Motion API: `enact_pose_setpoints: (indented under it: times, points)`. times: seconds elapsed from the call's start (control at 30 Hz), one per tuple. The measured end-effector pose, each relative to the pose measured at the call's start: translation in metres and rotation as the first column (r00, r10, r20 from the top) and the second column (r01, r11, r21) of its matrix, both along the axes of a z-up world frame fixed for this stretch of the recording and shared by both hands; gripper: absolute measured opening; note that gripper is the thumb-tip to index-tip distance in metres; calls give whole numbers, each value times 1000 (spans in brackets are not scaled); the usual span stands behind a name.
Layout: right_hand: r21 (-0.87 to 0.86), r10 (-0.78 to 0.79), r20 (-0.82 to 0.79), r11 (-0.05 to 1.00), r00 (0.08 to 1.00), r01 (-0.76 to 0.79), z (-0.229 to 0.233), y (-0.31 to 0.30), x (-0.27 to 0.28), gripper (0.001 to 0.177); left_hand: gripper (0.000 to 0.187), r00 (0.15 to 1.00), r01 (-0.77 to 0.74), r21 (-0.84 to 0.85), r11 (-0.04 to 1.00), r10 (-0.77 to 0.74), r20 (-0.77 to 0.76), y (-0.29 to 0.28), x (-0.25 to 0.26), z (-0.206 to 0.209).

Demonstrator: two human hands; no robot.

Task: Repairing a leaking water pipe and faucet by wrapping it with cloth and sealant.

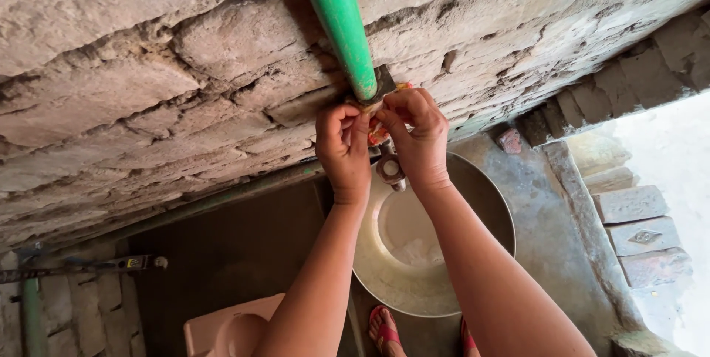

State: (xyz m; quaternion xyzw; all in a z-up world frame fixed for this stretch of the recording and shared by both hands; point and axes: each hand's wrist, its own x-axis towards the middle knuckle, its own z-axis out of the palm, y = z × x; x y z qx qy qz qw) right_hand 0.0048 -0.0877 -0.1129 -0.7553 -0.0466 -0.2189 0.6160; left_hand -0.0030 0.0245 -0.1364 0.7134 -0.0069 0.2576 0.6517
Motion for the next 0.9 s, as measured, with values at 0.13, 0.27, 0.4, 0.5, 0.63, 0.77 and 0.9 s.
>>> enact_pose_setpoints:
  times: [0.13, 0.27, 0.4, 0.5, 0.63, 0.77, 0.9]
  points:
    - [-25, 10, -23, 1000, 1000, -11, -8, -4, 3, 19, 12, 1000, 13, -1, 1000, -13, -13, 2, -1, -8]
    - [-33, 31, -78, 999, 996, -34, -10, -6, 4, 19, 14, 1000, 21, 33, 999, -20, -15, 3, -2, -9]
    - [-33, 47, -90, 998, 995, -50, -2, -6, 3, 19, 14, 999, 46, -22, 999, -47, -20, 3, 1, -14]
    - [-25, 44, -65, 999, 997, -46, 8, -6, 1, 19, 13, 999, 53, -38, 998, -53, 3, 4, 2, -10]
    - [-39, 34, -33, 999, 999, -35, 21, -5, -4, 19, 10, 997, 43, 35, 998, -45, 58, 0, -4, 18]
    - [-59, 10, 12, 998, 1000, -9, 17, -1, -3, 21, 12, 997, -25, 127, 992, 15, 73, -2, -2, 21]
    - [-62, 18, 28, 998, 999, -16, 11, -1, -1, 21, 14, 994, -68, 265, 962, 44, 96, 3, 1, 18]
